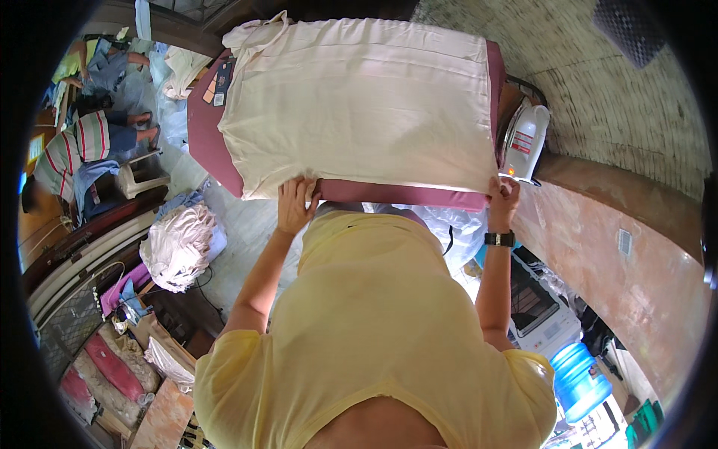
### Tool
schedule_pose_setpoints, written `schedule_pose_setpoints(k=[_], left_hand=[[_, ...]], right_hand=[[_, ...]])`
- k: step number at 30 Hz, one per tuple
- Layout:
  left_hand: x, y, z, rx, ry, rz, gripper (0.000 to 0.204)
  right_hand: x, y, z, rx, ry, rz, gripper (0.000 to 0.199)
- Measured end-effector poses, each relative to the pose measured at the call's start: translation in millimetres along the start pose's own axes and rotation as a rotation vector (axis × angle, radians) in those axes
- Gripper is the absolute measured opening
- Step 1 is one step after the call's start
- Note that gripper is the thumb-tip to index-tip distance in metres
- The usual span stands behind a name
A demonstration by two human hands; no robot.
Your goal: The person irons a light-colored shirt on an ironing board using an iron, smoothing the fabric with their hands and pressing the iron over different sections of the garment.
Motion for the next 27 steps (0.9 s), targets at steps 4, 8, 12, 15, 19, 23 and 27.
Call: schedule_pose_setpoints(k=[4, 8, 12, 15, 19, 23, 27], left_hand=[[5, 42, -31, -0.288, -0.147, 0.065, 0.047], [-19, 87, -51, -0.471, -0.333, 0.018, 0.052], [-39, 154, -55, -0.704, -0.451, -0.072, 0.054], [-39, 187, -51, -0.748, -0.26, 0.001, 0.045], [-49, 169, -42, -0.552, -0.196, -0.132, 0.03], [-18, 157, -89, -0.799, 0.496, -0.63, 0.028], [-69, 191, -62, -0.844, 0.287, -1.24, 0.036]], right_hand=[[23, 75, 1, 0.079, 0.078, 0.333, 0.024], [62, 158, 7, 0.078, 0.326, 0.631, 0.025], [76, 185, 2, 0.097, 0.59, 0.497, 0.033], [81, 196, 0, 0.076, 0.669, 0.431, 0.035], [76, 205, -3, 0.101, 0.631, 0.324, 0.038], [61, 190, 6, 0.141, 0.63, 0.276, 0.039], [55, 209, 33, 0.064, 0.61, 0.376, 0.041]])
Point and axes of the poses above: each hand's wrist, its own z-axis towards the middle knuckle, its own x-axis out of the palm, y = z × x, the point moved 10 cm from there along z, towards the middle knuckle, and after that the axes turned 11 degrees about -x, right-handed, at the moved point
